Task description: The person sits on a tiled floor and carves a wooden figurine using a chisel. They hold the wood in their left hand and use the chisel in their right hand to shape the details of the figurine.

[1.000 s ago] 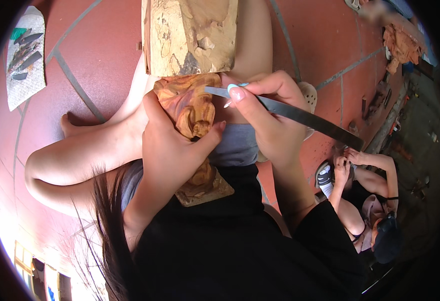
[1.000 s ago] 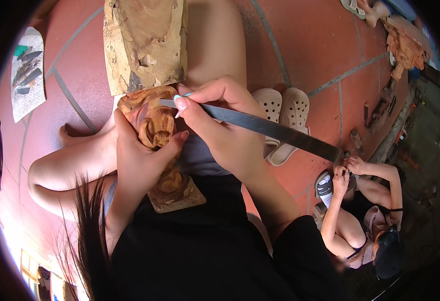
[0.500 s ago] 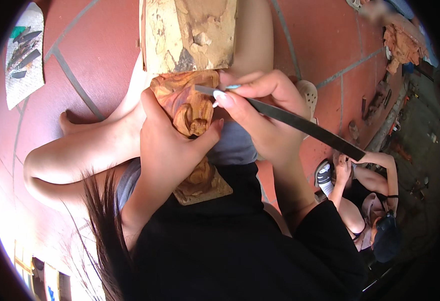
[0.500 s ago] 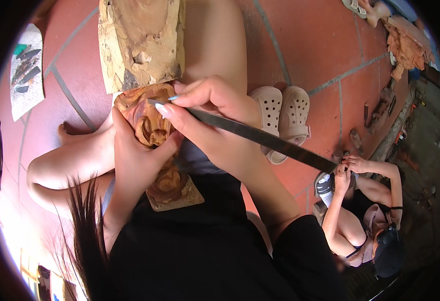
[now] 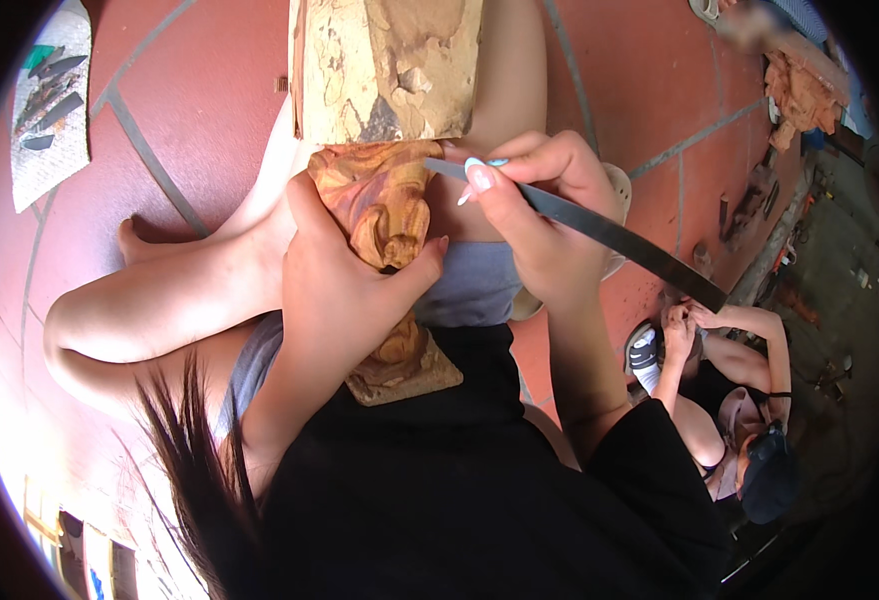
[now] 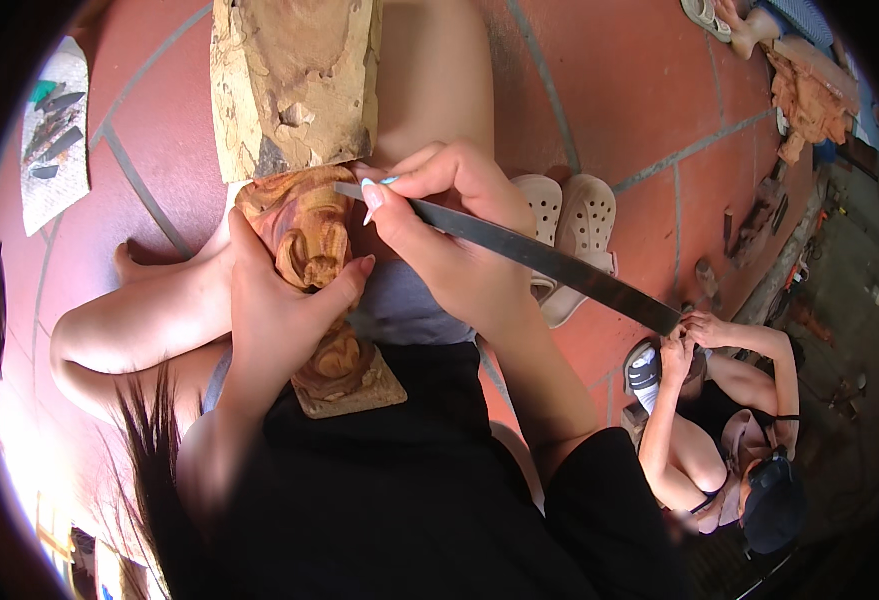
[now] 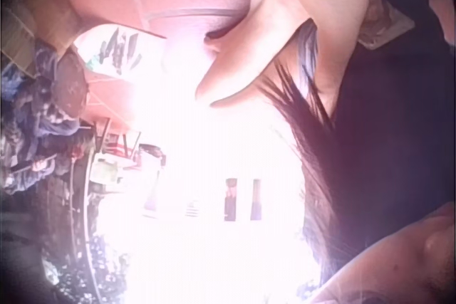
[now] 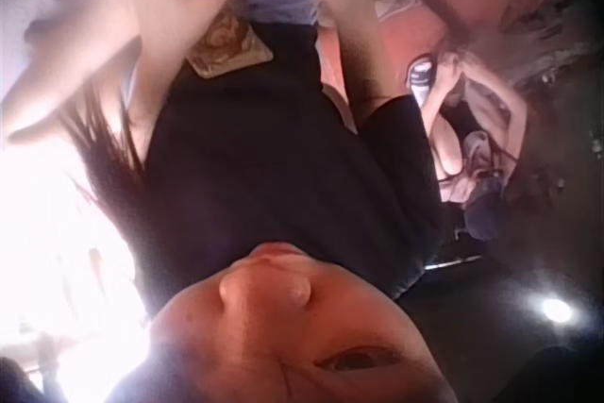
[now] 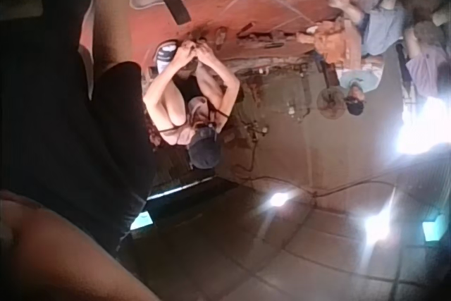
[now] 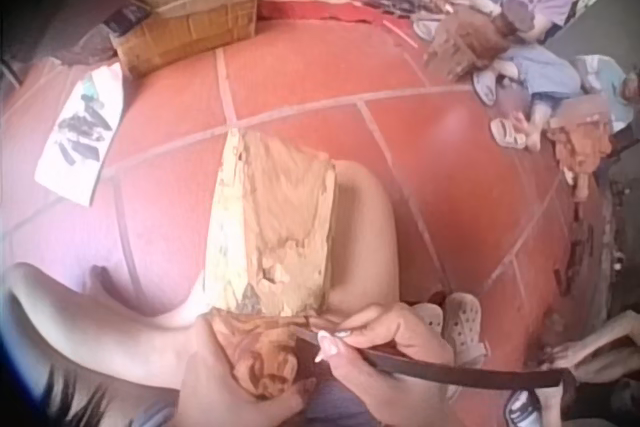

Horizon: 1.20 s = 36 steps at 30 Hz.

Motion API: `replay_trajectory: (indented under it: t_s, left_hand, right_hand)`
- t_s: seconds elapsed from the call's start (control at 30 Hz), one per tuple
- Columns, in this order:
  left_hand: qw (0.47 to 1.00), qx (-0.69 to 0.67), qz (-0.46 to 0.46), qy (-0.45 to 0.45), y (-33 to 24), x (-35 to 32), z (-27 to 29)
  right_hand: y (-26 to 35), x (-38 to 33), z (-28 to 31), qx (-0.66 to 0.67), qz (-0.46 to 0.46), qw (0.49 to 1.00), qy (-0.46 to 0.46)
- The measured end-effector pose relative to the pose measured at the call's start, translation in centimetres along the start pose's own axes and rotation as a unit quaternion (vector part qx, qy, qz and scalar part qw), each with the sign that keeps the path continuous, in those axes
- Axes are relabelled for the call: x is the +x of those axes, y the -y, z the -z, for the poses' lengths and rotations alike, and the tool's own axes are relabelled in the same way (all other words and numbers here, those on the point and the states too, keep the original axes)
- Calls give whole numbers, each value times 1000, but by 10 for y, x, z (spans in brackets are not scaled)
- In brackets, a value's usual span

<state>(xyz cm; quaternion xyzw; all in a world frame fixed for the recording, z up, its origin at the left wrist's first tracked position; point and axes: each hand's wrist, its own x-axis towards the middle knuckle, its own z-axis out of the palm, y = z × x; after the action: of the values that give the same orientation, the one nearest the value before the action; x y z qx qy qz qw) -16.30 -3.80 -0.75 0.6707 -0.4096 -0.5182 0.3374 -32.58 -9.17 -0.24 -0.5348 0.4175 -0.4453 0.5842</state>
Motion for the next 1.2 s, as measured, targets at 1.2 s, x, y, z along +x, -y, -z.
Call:
replay_trajectory:
  t_s: [1.2]
  left_hand:
    - [998, 48, -40, -23, 1, 1, -3]
  right_hand:
    - [12, 6, -3, -19, -89, 995, -35]
